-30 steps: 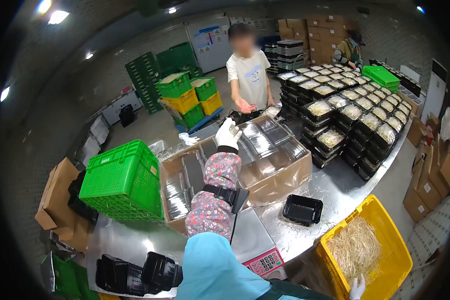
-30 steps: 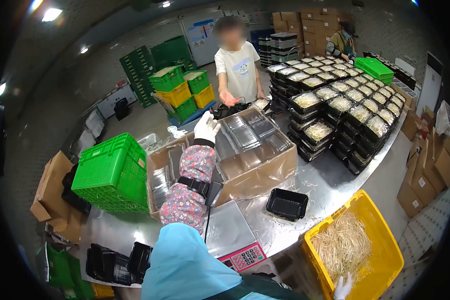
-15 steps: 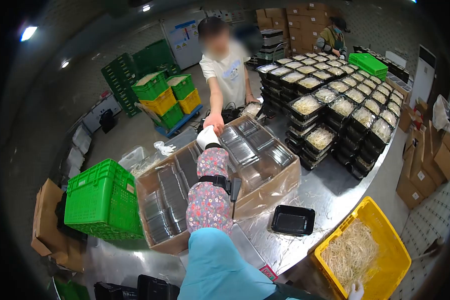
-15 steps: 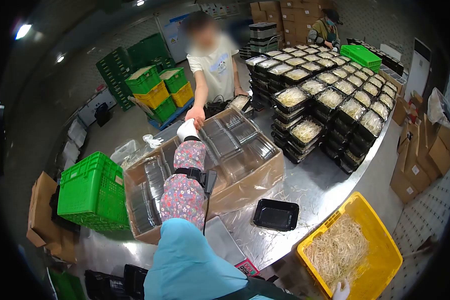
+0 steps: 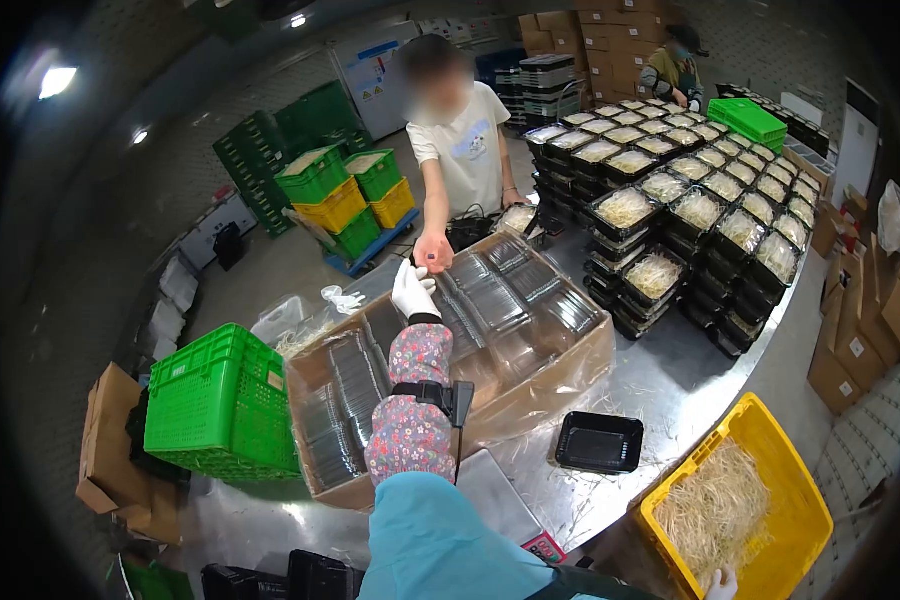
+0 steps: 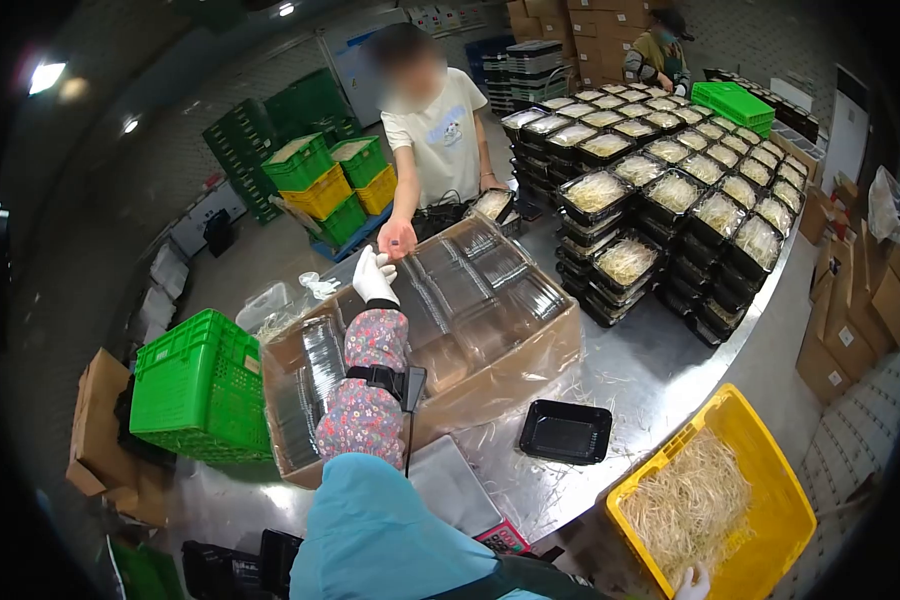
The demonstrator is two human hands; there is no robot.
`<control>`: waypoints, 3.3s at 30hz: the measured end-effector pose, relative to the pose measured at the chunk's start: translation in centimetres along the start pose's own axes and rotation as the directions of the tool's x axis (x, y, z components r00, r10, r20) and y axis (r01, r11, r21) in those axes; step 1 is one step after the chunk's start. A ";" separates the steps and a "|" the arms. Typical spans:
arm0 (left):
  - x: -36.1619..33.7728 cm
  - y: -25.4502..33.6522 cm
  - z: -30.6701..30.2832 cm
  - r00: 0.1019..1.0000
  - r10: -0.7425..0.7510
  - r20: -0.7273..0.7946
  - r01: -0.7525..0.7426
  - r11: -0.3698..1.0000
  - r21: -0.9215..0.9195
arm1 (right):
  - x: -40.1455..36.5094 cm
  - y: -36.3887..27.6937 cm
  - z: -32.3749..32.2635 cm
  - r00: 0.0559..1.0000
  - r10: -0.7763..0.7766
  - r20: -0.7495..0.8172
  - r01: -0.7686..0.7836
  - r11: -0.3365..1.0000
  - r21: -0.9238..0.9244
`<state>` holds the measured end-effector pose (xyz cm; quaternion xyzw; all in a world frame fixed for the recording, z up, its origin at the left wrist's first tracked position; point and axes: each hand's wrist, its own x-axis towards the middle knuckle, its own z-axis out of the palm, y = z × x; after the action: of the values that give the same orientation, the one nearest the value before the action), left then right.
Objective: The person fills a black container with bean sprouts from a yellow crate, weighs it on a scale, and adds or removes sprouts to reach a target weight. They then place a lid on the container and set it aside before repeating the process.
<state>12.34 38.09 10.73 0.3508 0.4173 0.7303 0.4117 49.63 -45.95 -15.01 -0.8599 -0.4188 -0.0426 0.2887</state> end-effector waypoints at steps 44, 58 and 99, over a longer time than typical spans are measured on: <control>-57.8 0.3 -9.0 0.175 -0.467 0.867 -0.112 0.865 0.489 | 2.5 0.3 -9.8 0.817 0.567 0.101 -0.471 0.556 0.685; -64.2 -6.4 -4.0 0.174 -0.333 0.927 -0.638 0.679 0.364 | 6.5 15.9 -4.7 0.591 0.611 0.527 -0.722 0.692 0.006; -65.5 -6.1 -2.7 0.198 -0.344 0.918 -0.816 0.461 0.349 | 9.7 18.1 -5.5 0.240 0.155 0.958 -0.363 0.930 -0.060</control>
<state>39.11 -19.43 -6.90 0.9320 0.2882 0.1105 0.1900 70.28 -50.83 -15.75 -0.7421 -0.3606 0.5618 0.0594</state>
